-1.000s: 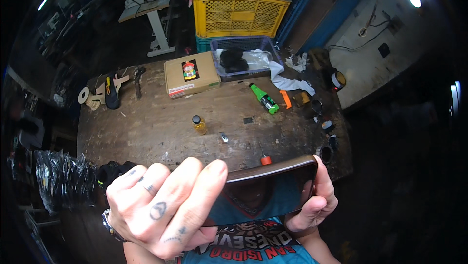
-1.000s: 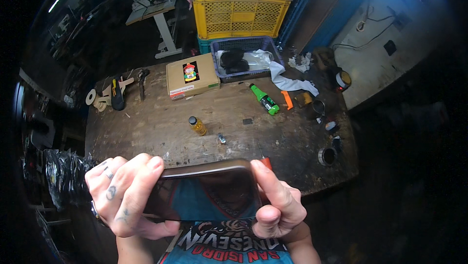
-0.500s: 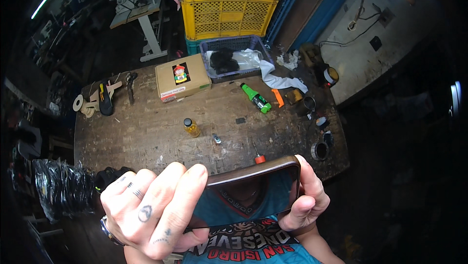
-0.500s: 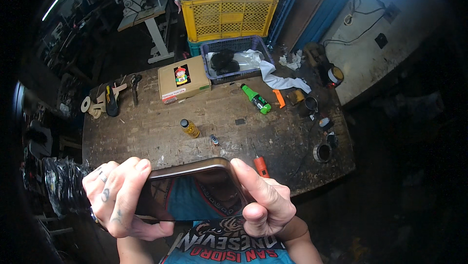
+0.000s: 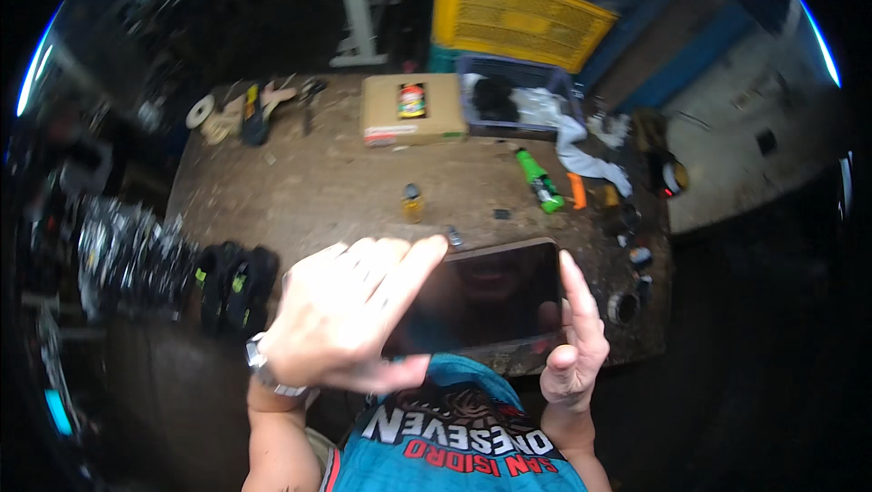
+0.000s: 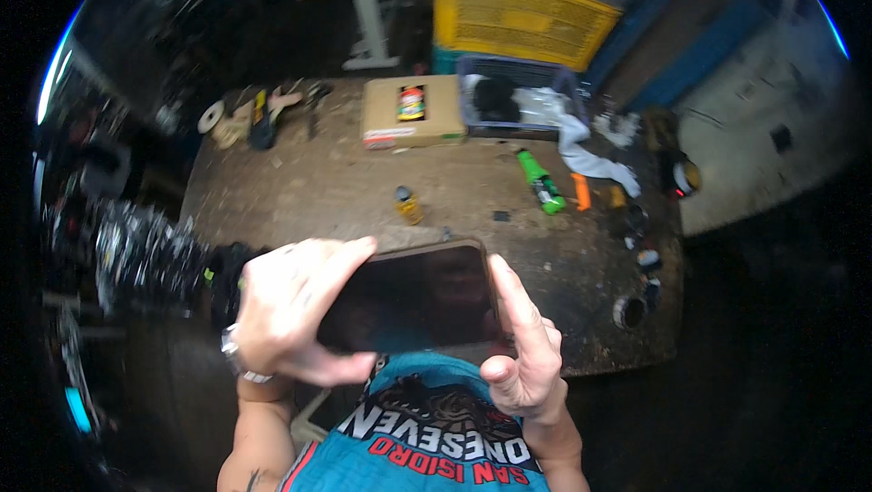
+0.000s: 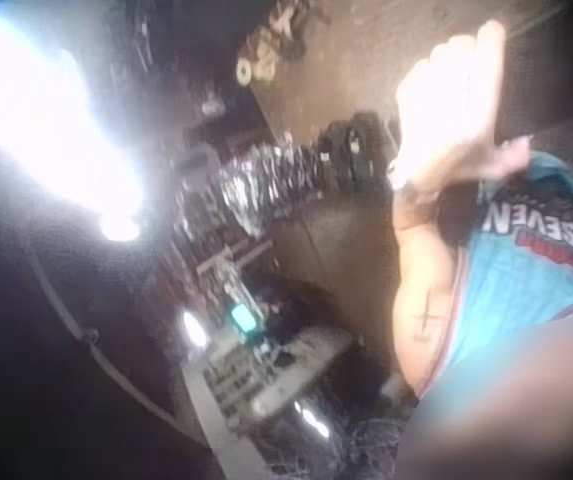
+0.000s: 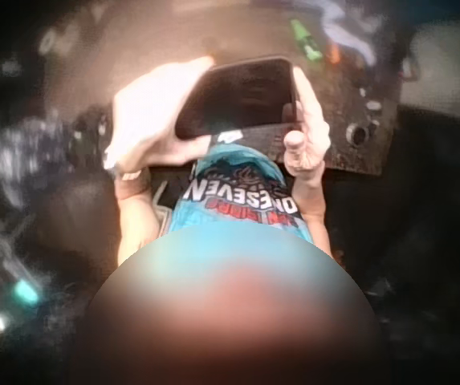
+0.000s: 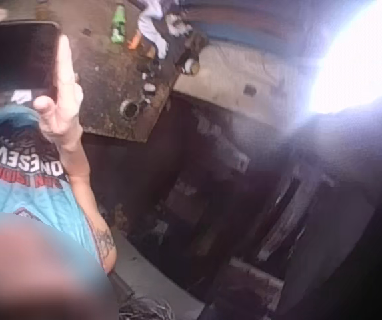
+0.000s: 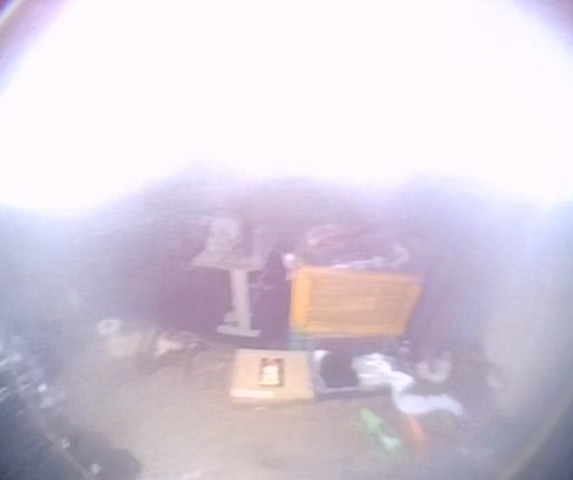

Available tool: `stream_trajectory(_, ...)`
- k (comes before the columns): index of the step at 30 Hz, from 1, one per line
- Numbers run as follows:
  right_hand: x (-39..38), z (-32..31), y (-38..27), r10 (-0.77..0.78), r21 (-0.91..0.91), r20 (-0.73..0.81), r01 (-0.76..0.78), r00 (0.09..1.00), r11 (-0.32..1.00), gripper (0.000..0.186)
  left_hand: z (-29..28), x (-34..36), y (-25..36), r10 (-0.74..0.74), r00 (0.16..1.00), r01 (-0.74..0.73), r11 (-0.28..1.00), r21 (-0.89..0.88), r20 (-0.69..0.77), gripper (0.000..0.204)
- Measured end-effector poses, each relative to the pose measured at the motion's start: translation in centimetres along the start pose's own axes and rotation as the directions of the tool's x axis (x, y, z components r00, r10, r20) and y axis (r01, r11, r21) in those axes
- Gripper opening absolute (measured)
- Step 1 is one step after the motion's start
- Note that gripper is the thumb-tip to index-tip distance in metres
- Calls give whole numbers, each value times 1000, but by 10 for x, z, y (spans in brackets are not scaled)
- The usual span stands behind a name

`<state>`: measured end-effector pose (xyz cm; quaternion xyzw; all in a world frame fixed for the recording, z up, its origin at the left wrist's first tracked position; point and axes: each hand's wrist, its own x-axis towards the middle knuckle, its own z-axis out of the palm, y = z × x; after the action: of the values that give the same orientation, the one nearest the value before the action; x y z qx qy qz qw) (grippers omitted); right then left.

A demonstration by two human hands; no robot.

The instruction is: The person sits at a workbench and uses a rotary tool to grind and shape the sole of a black shoe. They repeatedly reposition the shoe, inspect the sole, and continue grinding along the edges and surface of the sole.

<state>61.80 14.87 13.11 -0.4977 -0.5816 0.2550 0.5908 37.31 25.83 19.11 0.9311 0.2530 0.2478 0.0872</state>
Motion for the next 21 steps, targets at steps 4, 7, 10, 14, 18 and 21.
stream_trajectory(4,-48,-11,47,405,-174,417,-366,814,914,67,85,-79,-54,-476,879,453,847,-279,-18,93)
stream_trajectory(7,-102,-9,77,682,-576,496,-384,537,721,50,168,-148,-91,-852,521,807,473,-353,48,100)
stream_trajectory(10,-137,-3,93,758,-556,552,-525,347,645,49,242,-204,-111,-962,269,939,249,-237,55,106)
stream_trajectory(14,-149,-4,99,817,-550,444,-608,368,573,49,306,-249,-121,-989,146,988,147,-44,-16,105)
stream_trajectory(18,-159,-16,110,859,-558,338,-652,386,513,50,334,-274,-123,-978,128,987,110,115,-167,100)
stream_trajectory(21,-181,-26,125,879,-666,297,-578,373,471,51,341,-286,-124,-960,196,980,188,58,-198,99)
